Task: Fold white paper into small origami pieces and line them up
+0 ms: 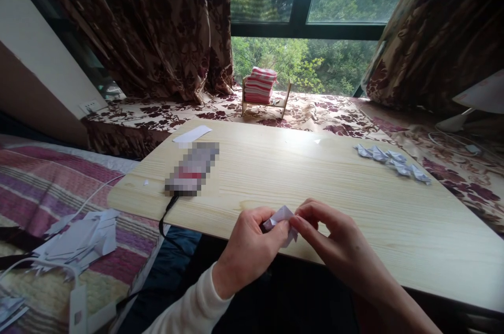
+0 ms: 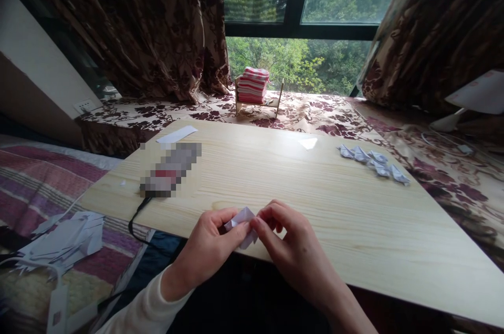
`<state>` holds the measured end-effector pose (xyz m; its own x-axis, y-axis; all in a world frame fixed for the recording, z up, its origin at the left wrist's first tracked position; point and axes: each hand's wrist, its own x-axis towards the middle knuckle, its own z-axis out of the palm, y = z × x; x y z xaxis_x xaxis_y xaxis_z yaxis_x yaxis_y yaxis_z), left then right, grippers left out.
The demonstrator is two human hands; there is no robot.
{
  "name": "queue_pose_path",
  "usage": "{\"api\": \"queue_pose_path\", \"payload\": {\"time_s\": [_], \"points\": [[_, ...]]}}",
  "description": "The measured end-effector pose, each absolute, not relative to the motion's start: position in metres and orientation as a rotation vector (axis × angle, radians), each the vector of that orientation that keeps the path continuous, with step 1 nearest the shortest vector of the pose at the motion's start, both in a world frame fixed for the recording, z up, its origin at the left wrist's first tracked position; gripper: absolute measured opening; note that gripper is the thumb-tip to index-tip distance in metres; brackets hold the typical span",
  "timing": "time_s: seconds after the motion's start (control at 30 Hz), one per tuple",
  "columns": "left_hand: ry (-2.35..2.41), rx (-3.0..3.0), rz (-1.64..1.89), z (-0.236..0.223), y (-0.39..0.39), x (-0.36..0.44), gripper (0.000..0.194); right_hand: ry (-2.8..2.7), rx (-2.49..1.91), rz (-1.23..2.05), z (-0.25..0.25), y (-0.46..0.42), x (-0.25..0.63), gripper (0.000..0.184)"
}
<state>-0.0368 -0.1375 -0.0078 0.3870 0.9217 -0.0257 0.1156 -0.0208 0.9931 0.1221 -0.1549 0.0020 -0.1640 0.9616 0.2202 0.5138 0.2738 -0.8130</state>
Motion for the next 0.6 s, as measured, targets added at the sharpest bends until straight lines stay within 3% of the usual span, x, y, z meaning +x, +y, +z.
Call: {"api": "queue_pose_path", "payload": {"time_s": [0.3,0.43,0.6], "points": [[1.027,1.577,0.888,-0.011,-0.142,-0.036,0.027,-1.617,-1.322,1.113,-0.013,-0.157,0.118,0.031],[1.076,1.468,0.886,-0.009,-0.142,-0.036,0.026,-1.572,-1.372,1.009,-0.014,-0.157,0.122,0.039],[1.103,1.419,0.928,-0.008,-0.14,-0.035,0.027,-1.677,-1.401,1.037,-0.009,-0.164,0.123,0.034]]}}
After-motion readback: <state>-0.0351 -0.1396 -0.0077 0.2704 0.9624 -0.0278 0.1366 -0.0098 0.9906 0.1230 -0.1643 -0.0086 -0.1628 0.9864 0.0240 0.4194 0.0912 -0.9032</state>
